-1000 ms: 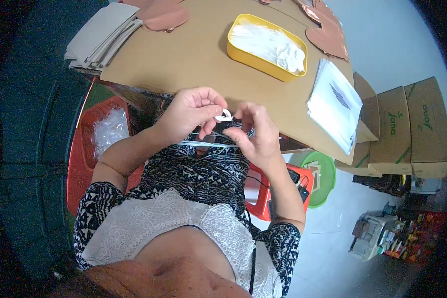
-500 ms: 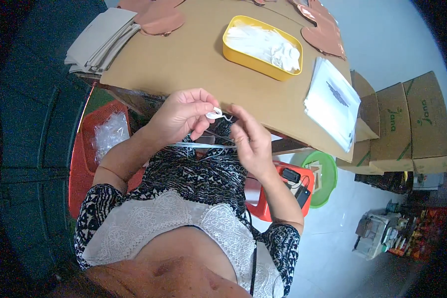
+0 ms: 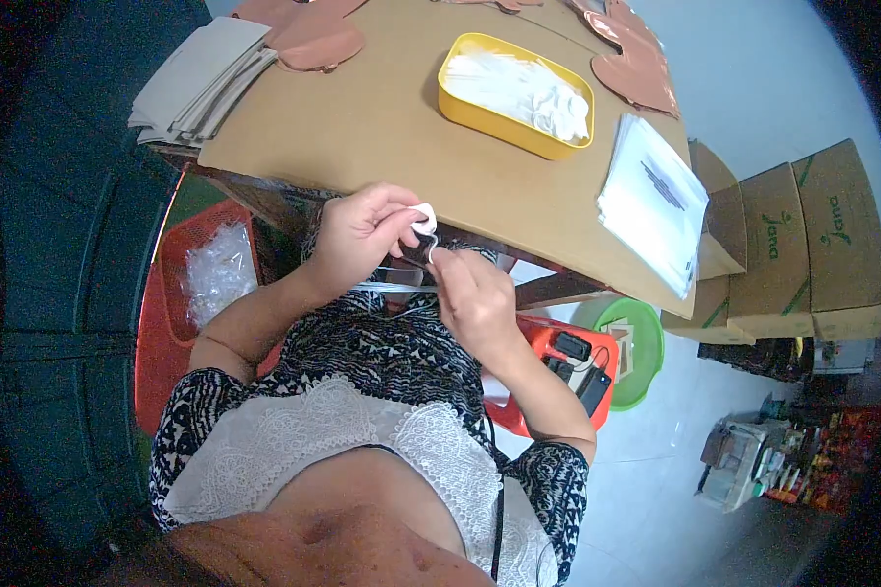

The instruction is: The person assembles small white plastic components by threading or fitting them together by hand.

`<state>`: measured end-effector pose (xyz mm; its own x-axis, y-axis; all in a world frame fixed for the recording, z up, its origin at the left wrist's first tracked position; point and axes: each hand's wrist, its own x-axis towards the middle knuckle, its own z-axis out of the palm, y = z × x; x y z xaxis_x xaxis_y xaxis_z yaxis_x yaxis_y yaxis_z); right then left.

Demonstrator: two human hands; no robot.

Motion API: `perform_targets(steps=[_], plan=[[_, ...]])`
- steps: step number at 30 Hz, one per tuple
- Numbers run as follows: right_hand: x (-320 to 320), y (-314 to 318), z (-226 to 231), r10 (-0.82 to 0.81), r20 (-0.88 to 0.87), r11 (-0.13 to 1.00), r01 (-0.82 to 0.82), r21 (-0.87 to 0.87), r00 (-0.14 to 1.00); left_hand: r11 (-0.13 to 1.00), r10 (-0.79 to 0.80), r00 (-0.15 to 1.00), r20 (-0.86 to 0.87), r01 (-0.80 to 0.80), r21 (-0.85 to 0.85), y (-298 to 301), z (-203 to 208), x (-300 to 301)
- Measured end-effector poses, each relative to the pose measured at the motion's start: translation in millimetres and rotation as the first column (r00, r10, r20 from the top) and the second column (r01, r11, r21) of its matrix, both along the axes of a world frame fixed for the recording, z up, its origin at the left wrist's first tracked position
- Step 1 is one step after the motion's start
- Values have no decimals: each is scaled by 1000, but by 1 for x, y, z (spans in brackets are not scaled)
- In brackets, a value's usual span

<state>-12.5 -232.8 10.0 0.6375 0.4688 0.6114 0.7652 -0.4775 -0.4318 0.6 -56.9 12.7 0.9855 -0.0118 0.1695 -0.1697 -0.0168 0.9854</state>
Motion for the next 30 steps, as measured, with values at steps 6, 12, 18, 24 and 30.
perform_targets(steps=[6,12,18,24,30], plan=[[7,-7,22,-71,33,995,69,67,997,928,-374,927,42,374,3,10,-7,-3],[12,-1,0,12,-238,987,26,159,971,839,-497,850,-175,420,-344,6,13,-10],[6,7,-2,42,-37,999,-41,34,998,997,-68,993,100,72,-37,-6,-14,-7],[9,-1,13,-27,79,1000,28,-10,997,929,-90,933,349,-48,368,-4,-4,-11],[9,-4,11,-37,-254,976,90,199,967,951,-214,957,194,160,263,-2,0,-14]])
